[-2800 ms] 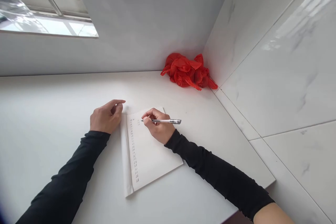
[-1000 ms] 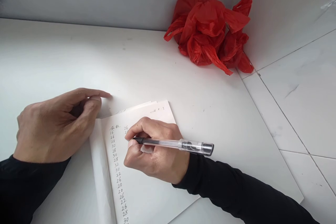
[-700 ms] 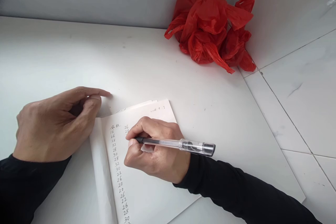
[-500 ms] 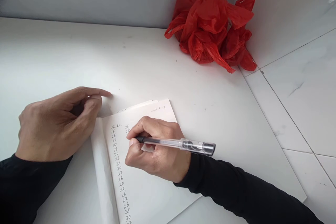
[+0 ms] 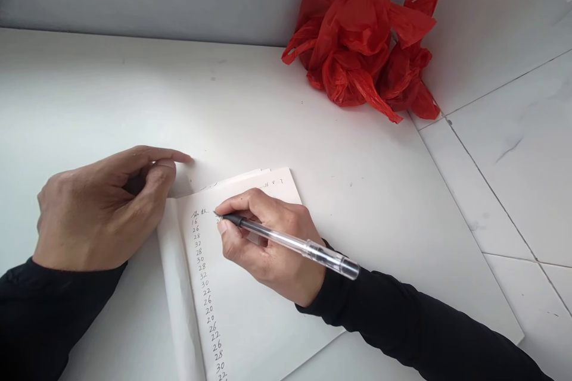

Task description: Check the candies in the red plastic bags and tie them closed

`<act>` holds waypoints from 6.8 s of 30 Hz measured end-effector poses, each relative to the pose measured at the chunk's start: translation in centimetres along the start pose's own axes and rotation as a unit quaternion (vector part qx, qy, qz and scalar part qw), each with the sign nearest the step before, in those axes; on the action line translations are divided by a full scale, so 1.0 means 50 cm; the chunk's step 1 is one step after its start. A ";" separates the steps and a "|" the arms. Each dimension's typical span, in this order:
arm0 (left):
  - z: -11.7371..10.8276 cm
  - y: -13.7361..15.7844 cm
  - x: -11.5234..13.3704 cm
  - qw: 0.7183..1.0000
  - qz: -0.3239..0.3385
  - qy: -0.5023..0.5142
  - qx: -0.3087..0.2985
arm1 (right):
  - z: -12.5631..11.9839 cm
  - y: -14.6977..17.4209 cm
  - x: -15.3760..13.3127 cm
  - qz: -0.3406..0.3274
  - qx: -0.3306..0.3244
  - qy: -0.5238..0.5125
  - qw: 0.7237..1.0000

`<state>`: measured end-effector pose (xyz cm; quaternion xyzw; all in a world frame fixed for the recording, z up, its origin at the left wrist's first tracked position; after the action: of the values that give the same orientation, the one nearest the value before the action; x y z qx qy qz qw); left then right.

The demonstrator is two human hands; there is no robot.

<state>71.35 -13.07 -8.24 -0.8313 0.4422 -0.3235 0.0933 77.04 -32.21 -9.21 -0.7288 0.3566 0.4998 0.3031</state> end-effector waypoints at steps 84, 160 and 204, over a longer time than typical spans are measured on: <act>0.018 -0.002 -0.021 0.999 0.025 0.014 0.046 | -0.002 -0.003 0.003 -0.033 0.016 0.001 0.999; -0.121 0.122 0.013 0.921 -0.180 0.323 0.122 | -0.283 0.006 0.010 0.031 0.062 0.267 0.961; -0.118 0.152 0.004 0.935 -0.165 0.279 0.144 | -0.279 -0.050 0.123 -0.291 0.396 0.241 0.837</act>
<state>62.66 -16.95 -6.95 -0.7461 0.2561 -0.6139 0.0303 87.74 -43.26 -10.42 -0.7138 0.3573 0.0130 0.6022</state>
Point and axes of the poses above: each hand's wrist, its own y-axis away from the middle knuckle, its own z-axis out of the palm, x = y × z, the point moved 2 cm from there along -y, towards the middle knuckle, and after that the axes turned 10 degrees about x, right-handed, at the moved point
